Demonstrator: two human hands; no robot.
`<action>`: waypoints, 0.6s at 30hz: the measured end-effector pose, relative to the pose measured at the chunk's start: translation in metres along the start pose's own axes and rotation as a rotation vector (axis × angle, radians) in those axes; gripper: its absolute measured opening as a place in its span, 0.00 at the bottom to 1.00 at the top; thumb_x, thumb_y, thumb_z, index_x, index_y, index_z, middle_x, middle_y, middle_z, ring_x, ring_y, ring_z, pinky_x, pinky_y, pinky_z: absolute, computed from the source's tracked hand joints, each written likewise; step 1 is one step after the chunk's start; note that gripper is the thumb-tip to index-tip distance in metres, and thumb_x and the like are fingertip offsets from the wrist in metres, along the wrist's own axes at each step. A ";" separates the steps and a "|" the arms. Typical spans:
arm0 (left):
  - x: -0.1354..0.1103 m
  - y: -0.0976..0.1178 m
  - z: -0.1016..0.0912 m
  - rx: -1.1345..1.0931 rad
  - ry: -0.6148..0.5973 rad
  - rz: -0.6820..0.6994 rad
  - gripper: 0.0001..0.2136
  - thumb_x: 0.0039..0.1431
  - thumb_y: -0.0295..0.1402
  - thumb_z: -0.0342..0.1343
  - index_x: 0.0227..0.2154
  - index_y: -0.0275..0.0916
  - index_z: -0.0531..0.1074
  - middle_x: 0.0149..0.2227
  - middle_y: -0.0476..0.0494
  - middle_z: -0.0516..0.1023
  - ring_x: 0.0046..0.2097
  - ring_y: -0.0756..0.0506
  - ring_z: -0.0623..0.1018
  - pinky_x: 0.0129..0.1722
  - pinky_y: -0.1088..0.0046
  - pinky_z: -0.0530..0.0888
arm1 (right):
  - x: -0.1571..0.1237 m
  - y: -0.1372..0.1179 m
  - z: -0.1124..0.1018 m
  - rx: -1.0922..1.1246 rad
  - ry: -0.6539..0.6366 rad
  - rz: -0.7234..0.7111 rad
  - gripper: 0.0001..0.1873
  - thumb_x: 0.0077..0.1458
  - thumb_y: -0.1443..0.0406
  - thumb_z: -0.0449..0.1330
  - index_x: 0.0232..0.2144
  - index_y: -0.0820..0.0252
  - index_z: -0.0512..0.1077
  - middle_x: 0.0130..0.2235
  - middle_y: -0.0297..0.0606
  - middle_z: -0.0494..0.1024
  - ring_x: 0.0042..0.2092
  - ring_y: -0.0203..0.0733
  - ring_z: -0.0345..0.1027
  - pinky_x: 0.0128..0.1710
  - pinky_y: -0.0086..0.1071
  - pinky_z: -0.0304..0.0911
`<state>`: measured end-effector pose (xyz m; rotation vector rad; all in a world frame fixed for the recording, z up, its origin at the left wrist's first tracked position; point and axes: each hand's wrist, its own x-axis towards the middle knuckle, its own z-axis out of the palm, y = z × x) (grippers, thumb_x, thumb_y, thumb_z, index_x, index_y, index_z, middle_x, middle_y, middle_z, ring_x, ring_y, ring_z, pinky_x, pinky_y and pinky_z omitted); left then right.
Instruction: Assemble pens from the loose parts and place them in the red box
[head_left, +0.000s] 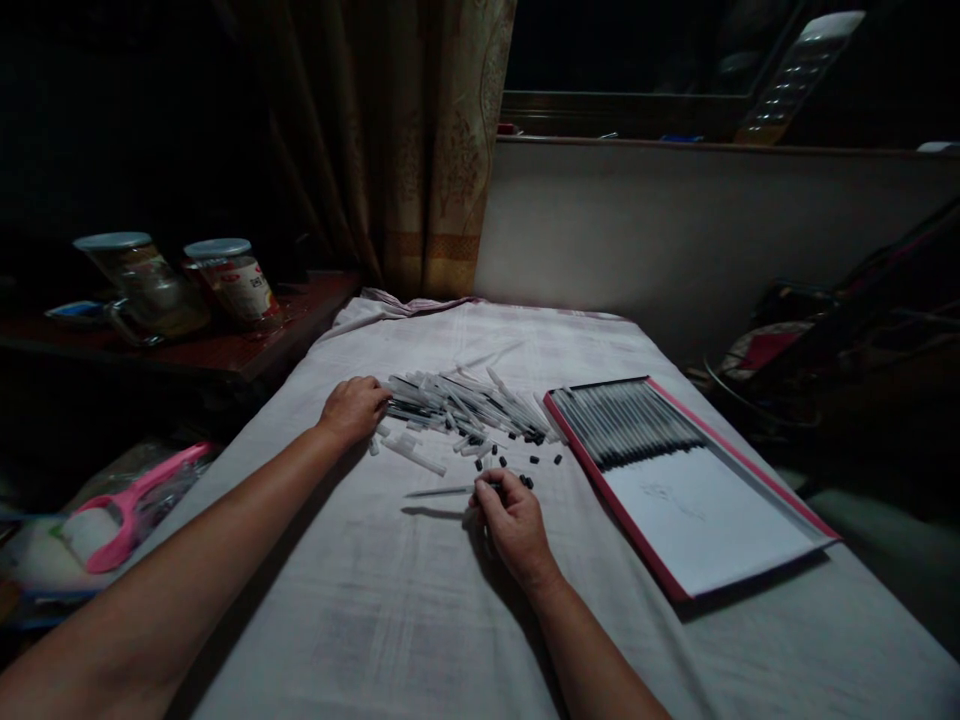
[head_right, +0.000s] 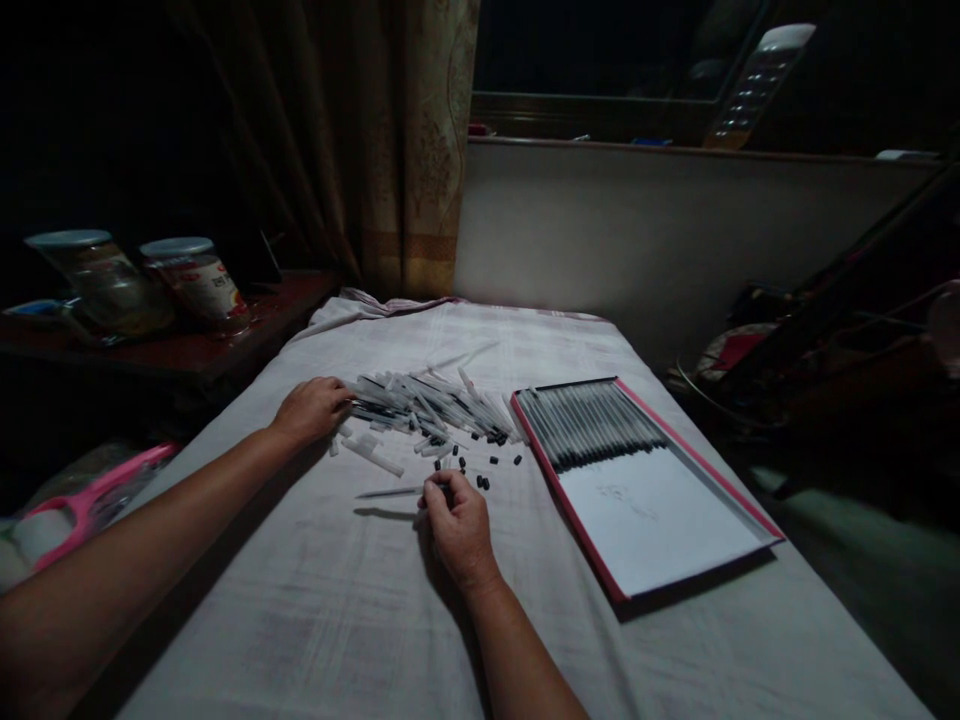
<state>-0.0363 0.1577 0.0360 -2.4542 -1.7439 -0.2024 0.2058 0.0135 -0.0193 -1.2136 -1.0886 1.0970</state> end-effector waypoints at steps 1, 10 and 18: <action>0.003 0.001 0.001 0.012 -0.011 0.007 0.11 0.59 0.33 0.51 0.36 0.41 0.79 0.41 0.38 0.78 0.45 0.37 0.75 0.42 0.63 0.68 | 0.000 0.000 0.000 0.003 -0.003 0.004 0.13 0.50 0.55 0.61 0.29 0.60 0.71 0.22 0.33 0.74 0.21 0.33 0.64 0.20 0.25 0.60; -0.005 0.003 0.003 0.012 -0.017 0.026 0.10 0.59 0.34 0.52 0.39 0.39 0.76 0.40 0.39 0.78 0.45 0.39 0.75 0.43 0.65 0.68 | 0.000 -0.001 -0.001 0.000 -0.024 0.013 0.13 0.50 0.55 0.61 0.29 0.60 0.71 0.22 0.32 0.74 0.22 0.34 0.64 0.21 0.25 0.61; -0.059 -0.013 0.005 -0.170 0.001 0.227 0.12 0.59 0.29 0.48 0.39 0.42 0.76 0.44 0.41 0.77 0.46 0.40 0.74 0.45 0.64 0.70 | 0.000 -0.001 -0.002 -0.004 -0.018 -0.003 0.14 0.50 0.55 0.62 0.28 0.60 0.72 0.22 0.33 0.74 0.23 0.34 0.66 0.22 0.25 0.60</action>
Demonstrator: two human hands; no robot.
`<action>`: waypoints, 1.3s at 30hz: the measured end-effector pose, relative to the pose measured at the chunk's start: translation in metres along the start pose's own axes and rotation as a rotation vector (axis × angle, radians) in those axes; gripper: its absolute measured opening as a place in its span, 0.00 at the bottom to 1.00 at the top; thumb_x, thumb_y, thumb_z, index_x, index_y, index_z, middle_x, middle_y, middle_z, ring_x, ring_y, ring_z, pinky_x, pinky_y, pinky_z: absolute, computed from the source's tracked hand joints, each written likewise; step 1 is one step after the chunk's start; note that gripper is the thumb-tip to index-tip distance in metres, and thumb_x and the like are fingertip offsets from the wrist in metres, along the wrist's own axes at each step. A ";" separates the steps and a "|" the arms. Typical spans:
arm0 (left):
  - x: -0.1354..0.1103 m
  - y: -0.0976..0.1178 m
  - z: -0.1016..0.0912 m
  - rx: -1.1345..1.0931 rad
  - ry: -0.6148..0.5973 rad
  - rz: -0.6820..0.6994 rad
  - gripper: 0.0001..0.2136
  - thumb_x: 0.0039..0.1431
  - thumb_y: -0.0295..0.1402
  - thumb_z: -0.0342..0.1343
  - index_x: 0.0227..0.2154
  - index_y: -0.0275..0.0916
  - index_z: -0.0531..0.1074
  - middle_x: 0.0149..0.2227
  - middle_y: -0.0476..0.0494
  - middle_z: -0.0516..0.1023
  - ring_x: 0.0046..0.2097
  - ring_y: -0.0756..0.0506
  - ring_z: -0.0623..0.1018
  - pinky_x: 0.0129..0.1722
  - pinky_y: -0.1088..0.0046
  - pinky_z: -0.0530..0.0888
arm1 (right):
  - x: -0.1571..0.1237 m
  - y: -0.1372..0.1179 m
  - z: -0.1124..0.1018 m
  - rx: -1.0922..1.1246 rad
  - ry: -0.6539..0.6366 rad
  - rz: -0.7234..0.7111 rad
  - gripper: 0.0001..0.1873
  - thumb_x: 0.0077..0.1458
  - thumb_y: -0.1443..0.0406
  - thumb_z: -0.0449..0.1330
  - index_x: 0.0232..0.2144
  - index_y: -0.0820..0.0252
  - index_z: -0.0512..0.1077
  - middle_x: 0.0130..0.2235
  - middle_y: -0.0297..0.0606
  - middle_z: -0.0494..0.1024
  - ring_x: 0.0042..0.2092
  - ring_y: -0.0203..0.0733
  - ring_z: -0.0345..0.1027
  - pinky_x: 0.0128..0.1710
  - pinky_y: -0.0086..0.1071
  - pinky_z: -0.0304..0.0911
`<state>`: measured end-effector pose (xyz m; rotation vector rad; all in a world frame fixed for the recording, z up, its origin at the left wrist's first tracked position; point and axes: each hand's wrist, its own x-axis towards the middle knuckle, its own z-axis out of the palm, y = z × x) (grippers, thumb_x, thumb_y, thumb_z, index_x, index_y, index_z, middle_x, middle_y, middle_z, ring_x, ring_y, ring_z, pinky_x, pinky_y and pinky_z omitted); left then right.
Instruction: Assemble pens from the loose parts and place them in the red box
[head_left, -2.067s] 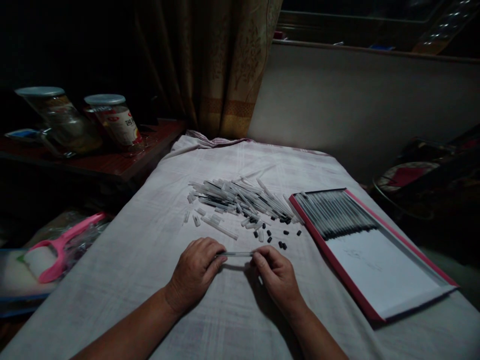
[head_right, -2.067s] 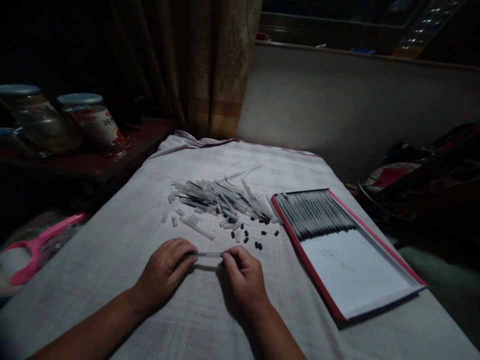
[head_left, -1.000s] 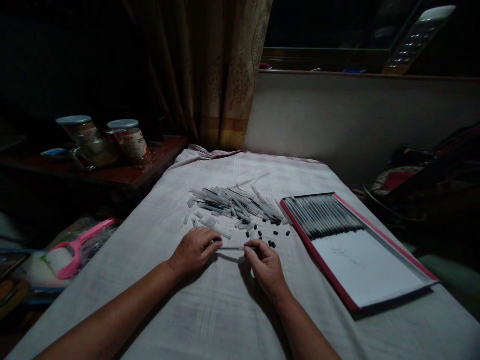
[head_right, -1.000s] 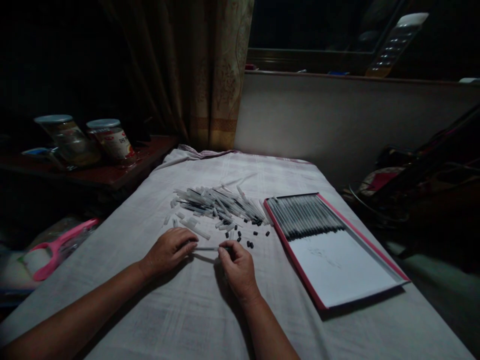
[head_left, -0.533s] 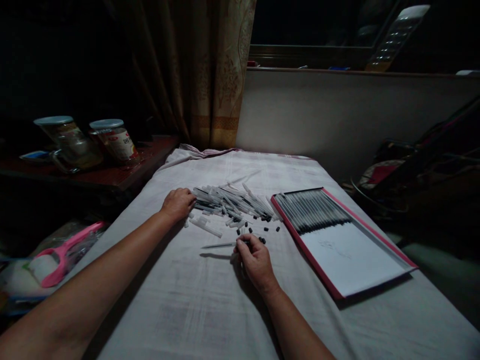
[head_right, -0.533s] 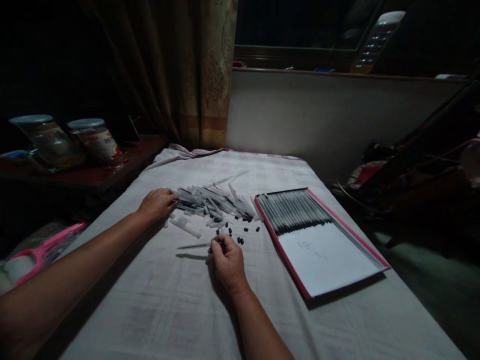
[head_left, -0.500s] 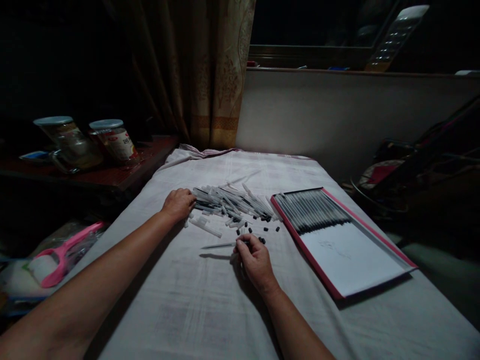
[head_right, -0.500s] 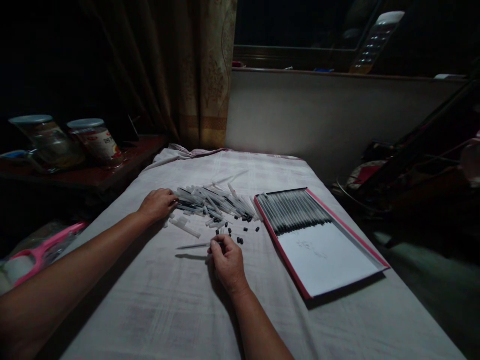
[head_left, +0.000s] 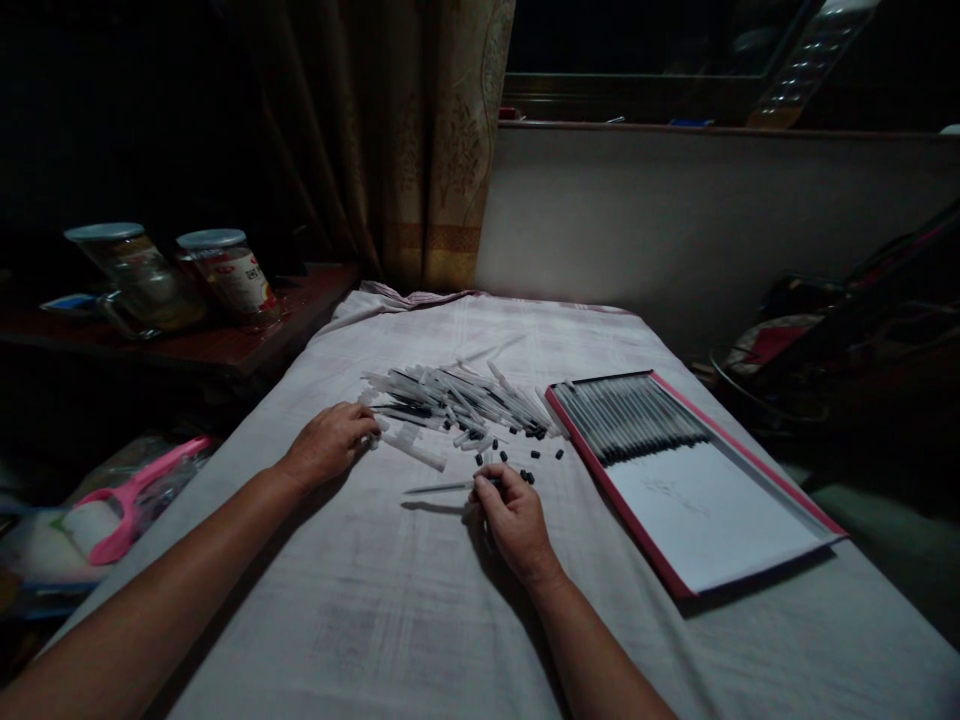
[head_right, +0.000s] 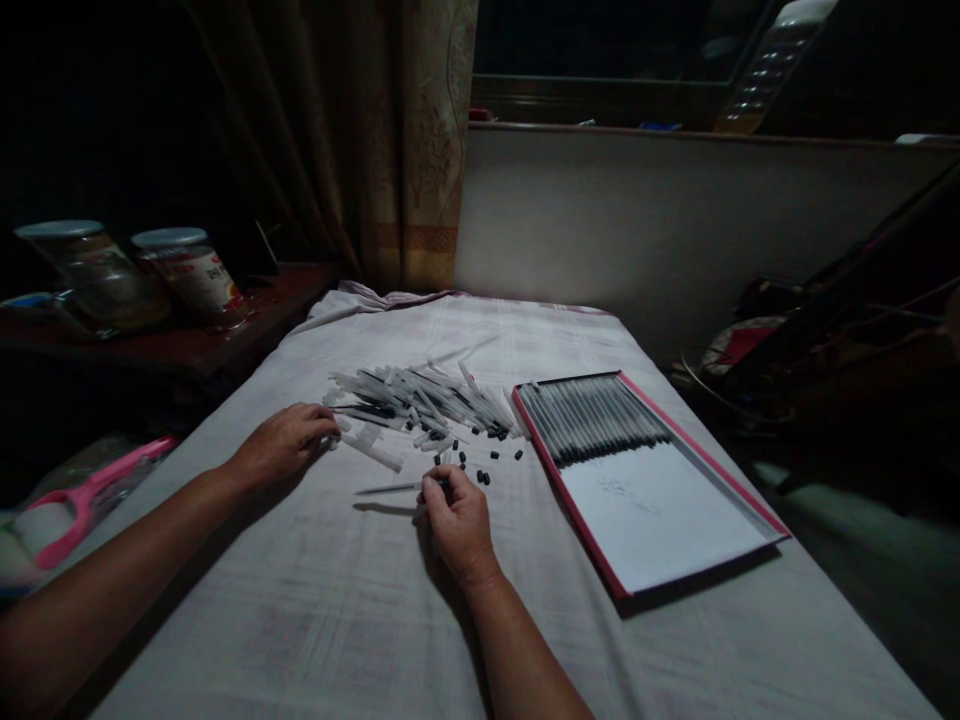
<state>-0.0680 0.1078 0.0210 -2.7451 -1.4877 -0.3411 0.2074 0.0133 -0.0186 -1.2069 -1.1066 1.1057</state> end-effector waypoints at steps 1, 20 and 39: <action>-0.007 -0.001 0.002 -0.017 0.012 0.012 0.13 0.61 0.30 0.47 0.41 0.43 0.76 0.45 0.41 0.77 0.47 0.40 0.74 0.46 0.63 0.69 | 0.000 0.000 0.000 0.000 -0.003 0.003 0.14 0.50 0.55 0.62 0.28 0.60 0.72 0.22 0.33 0.74 0.23 0.35 0.66 0.22 0.25 0.60; -0.030 0.095 0.019 -1.748 0.278 -0.731 0.23 0.43 0.44 0.69 0.38 0.40 0.68 0.38 0.44 0.79 0.35 0.48 0.77 0.30 0.74 0.73 | 0.001 -0.007 -0.008 0.247 0.106 0.211 0.17 0.39 0.55 0.69 0.30 0.61 0.77 0.23 0.35 0.77 0.21 0.32 0.65 0.20 0.25 0.59; -0.033 0.099 0.021 -1.667 0.226 -0.720 0.23 0.45 0.47 0.68 0.35 0.40 0.65 0.41 0.44 0.80 0.33 0.49 0.78 0.27 0.77 0.71 | -0.002 -0.008 -0.007 0.106 0.058 0.181 0.18 0.42 0.55 0.68 0.33 0.62 0.79 0.25 0.38 0.78 0.22 0.33 0.66 0.19 0.25 0.59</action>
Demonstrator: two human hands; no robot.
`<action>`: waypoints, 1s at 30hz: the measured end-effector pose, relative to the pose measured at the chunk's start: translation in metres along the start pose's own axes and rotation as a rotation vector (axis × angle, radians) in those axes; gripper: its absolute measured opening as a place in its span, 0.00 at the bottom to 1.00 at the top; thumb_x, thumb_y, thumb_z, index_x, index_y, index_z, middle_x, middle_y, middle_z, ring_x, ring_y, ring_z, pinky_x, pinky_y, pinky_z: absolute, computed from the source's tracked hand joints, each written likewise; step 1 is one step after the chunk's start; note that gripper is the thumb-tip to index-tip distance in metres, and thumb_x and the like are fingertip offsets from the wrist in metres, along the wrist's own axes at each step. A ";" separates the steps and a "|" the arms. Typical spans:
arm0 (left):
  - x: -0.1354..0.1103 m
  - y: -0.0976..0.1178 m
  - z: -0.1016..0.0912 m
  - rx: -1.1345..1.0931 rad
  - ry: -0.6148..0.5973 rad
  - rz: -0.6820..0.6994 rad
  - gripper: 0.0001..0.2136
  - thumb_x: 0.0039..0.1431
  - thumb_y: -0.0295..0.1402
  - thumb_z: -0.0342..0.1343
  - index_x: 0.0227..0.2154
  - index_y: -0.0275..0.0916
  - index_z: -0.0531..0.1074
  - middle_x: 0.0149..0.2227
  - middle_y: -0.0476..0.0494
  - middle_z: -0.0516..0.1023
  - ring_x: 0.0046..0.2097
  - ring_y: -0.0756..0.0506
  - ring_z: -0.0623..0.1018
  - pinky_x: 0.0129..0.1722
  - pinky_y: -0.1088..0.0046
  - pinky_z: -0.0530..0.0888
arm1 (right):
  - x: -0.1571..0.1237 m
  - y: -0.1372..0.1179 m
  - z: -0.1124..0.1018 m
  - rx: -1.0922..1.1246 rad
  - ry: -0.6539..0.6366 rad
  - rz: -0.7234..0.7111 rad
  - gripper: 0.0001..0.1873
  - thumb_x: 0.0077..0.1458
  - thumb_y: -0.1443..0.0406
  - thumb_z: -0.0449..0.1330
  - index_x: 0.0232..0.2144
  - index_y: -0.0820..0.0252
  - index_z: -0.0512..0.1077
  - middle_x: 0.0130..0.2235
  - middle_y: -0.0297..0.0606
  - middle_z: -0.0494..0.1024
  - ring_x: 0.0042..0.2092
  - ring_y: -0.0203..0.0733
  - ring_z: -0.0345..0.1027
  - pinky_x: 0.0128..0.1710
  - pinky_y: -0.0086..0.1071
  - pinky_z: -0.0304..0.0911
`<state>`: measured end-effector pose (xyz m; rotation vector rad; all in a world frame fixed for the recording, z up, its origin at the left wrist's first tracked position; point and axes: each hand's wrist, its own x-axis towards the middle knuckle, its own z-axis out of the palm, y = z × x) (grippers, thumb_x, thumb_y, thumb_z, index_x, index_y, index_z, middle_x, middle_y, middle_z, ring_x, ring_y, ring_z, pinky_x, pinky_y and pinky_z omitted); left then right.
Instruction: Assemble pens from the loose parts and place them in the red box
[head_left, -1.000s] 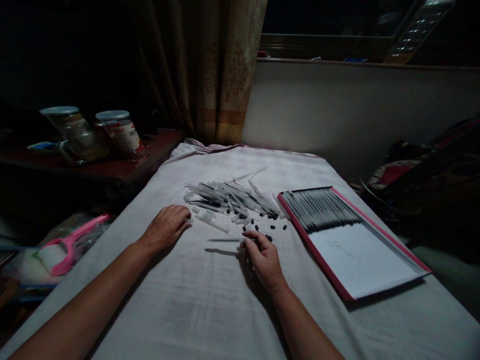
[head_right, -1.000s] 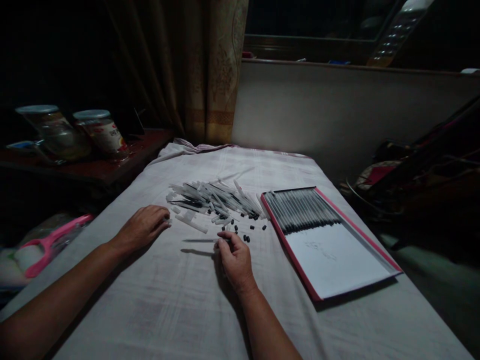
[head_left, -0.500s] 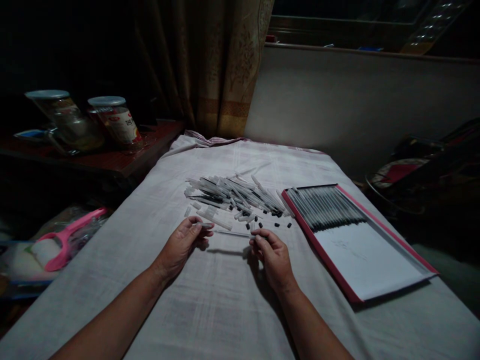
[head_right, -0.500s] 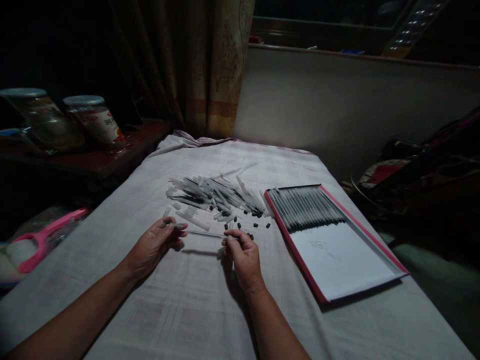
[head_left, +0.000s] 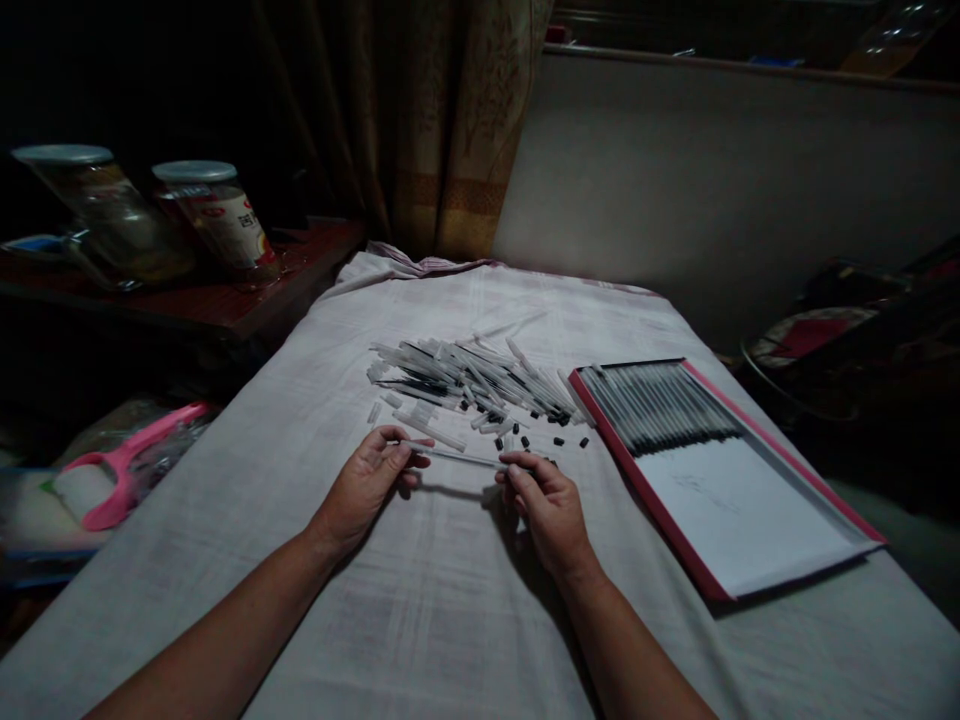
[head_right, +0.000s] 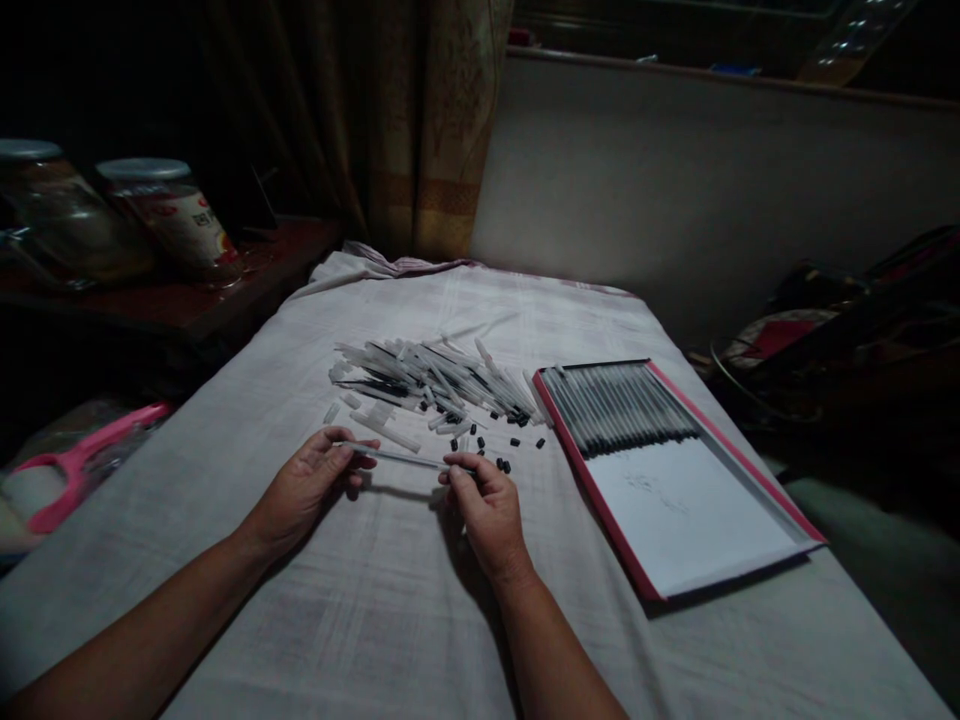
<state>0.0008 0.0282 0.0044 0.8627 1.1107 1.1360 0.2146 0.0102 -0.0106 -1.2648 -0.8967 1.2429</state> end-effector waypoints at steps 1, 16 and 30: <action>0.000 0.000 0.000 0.007 0.010 0.000 0.23 0.45 0.47 0.68 0.35 0.40 0.65 0.41 0.44 0.80 0.32 0.50 0.77 0.26 0.77 0.70 | 0.000 0.000 0.000 -0.003 -0.002 0.002 0.18 0.42 0.55 0.68 0.33 0.62 0.79 0.25 0.38 0.79 0.22 0.33 0.66 0.19 0.25 0.59; -0.003 0.000 0.005 0.120 0.032 0.042 0.22 0.45 0.49 0.66 0.36 0.38 0.73 0.37 0.42 0.79 0.29 0.50 0.75 0.24 0.78 0.69 | -0.002 0.002 0.000 -0.160 -0.111 -0.069 0.16 0.45 0.57 0.66 0.34 0.60 0.81 0.27 0.39 0.81 0.23 0.36 0.68 0.20 0.27 0.62; -0.002 0.005 -0.010 0.265 -0.125 -0.164 0.18 0.44 0.44 0.67 0.35 0.37 0.74 0.22 0.51 0.74 0.17 0.55 0.67 0.14 0.82 0.62 | -0.003 0.004 -0.006 -0.461 -0.240 -0.351 0.11 0.54 0.61 0.60 0.35 0.57 0.82 0.33 0.40 0.83 0.35 0.46 0.76 0.36 0.35 0.70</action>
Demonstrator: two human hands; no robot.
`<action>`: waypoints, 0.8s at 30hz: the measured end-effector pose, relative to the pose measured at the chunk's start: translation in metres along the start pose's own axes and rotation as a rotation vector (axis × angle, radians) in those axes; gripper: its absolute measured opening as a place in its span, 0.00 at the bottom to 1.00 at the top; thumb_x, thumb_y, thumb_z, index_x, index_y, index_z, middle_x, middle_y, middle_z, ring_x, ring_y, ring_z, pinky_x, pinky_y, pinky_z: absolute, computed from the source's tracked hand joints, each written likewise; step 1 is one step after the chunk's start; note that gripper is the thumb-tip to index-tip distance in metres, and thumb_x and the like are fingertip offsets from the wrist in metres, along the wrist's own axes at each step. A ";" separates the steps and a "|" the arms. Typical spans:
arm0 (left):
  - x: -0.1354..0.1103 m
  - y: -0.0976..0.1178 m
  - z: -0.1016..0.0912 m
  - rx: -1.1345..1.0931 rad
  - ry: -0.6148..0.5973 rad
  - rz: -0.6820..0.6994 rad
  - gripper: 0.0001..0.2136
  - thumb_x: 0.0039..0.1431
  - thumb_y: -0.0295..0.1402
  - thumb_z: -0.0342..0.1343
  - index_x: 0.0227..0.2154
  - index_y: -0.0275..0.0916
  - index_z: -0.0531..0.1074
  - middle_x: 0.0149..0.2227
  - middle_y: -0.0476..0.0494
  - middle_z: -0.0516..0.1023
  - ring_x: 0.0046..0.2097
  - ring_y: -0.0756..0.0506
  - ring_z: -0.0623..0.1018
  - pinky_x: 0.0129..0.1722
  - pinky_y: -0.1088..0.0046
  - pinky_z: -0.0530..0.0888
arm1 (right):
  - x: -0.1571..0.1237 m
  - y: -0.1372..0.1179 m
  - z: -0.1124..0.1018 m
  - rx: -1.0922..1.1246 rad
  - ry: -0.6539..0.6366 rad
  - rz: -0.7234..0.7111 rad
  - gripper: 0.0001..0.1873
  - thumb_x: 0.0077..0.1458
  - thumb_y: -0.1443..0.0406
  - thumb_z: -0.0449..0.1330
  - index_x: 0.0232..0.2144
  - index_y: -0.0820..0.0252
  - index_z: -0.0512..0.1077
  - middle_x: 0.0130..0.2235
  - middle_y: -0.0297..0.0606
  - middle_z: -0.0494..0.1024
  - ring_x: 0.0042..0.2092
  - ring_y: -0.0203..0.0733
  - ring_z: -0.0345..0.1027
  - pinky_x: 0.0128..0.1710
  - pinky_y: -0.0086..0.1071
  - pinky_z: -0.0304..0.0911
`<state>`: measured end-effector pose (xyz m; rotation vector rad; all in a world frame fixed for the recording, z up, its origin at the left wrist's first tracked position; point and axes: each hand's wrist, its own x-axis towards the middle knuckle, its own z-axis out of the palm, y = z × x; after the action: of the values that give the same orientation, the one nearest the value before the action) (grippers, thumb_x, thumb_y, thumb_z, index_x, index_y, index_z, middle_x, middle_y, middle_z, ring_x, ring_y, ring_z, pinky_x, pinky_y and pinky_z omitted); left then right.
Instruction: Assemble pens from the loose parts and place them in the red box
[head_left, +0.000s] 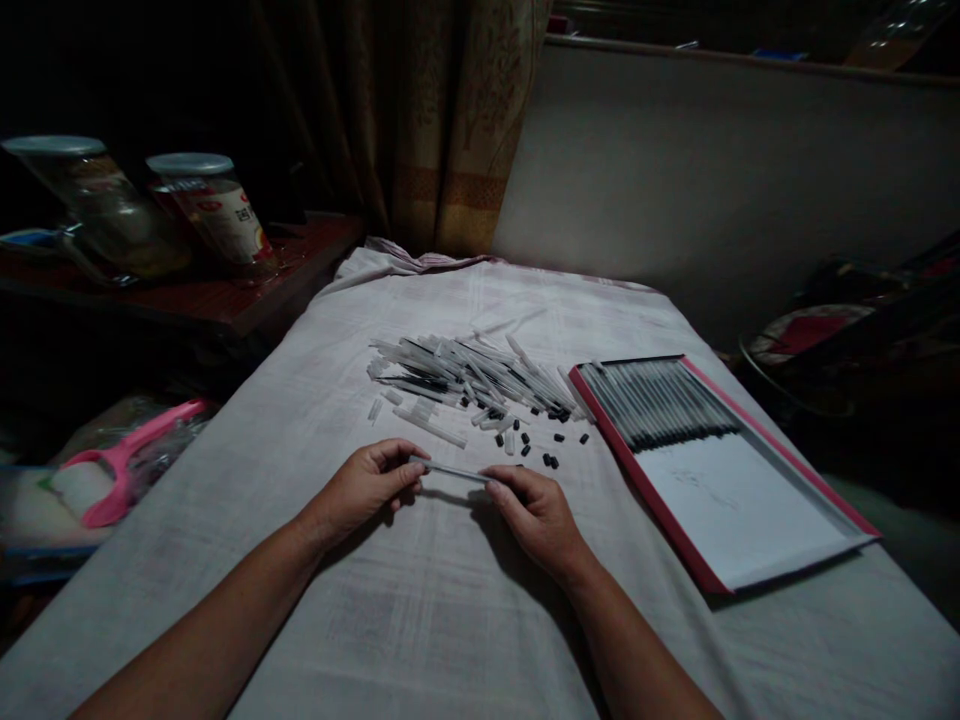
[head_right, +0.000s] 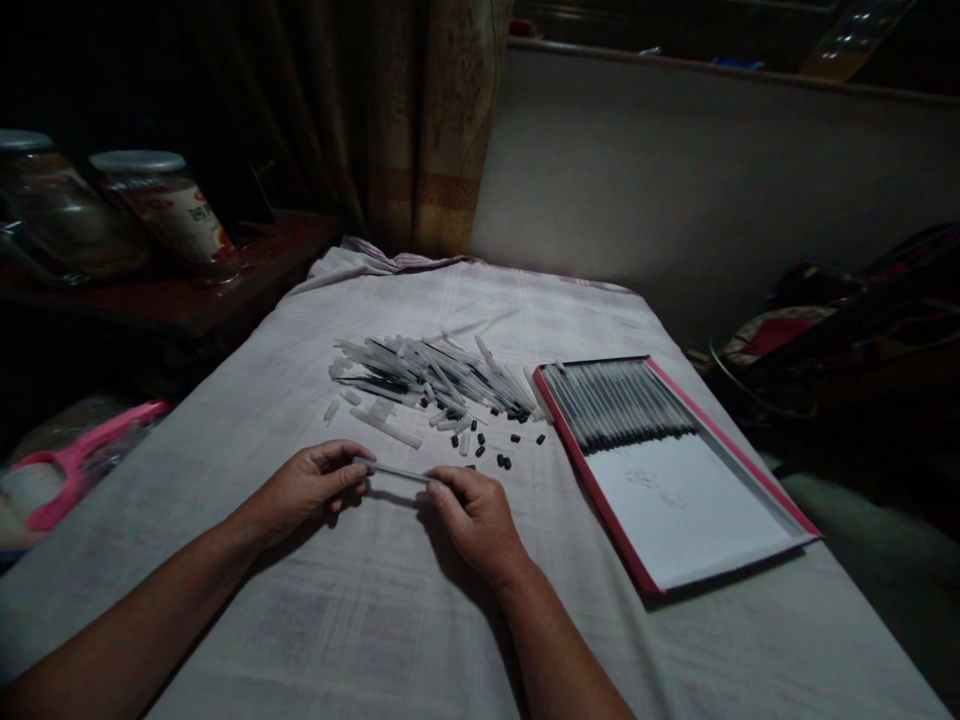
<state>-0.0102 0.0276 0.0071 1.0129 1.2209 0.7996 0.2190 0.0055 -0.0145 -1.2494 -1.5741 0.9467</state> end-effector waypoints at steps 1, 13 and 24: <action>0.000 0.000 0.000 0.003 0.007 0.001 0.18 0.44 0.44 0.67 0.34 0.37 0.75 0.21 0.50 0.74 0.17 0.55 0.67 0.14 0.82 0.62 | 0.000 0.000 0.000 -0.006 0.002 -0.005 0.11 0.54 0.61 0.60 0.35 0.57 0.82 0.33 0.40 0.83 0.35 0.46 0.76 0.36 0.35 0.70; 0.003 -0.001 0.005 0.035 0.068 0.033 0.18 0.43 0.44 0.67 0.33 0.35 0.76 0.24 0.46 0.77 0.19 0.53 0.69 0.16 0.79 0.66 | -0.002 -0.001 0.003 -0.091 -0.040 -0.044 0.12 0.57 0.63 0.58 0.37 0.55 0.81 0.34 0.40 0.83 0.35 0.45 0.77 0.37 0.35 0.69; 0.004 0.002 0.010 -0.016 0.104 0.040 0.24 0.43 0.47 0.66 0.39 0.36 0.73 0.25 0.47 0.77 0.23 0.50 0.74 0.16 0.80 0.68 | -0.002 -0.007 0.009 -0.243 0.004 -0.140 0.10 0.57 0.65 0.55 0.36 0.59 0.76 0.32 0.38 0.80 0.33 0.39 0.74 0.34 0.30 0.67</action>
<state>0.0007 0.0304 0.0075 0.9948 1.2843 0.9016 0.2090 0.0020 -0.0110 -1.2844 -1.7890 0.6789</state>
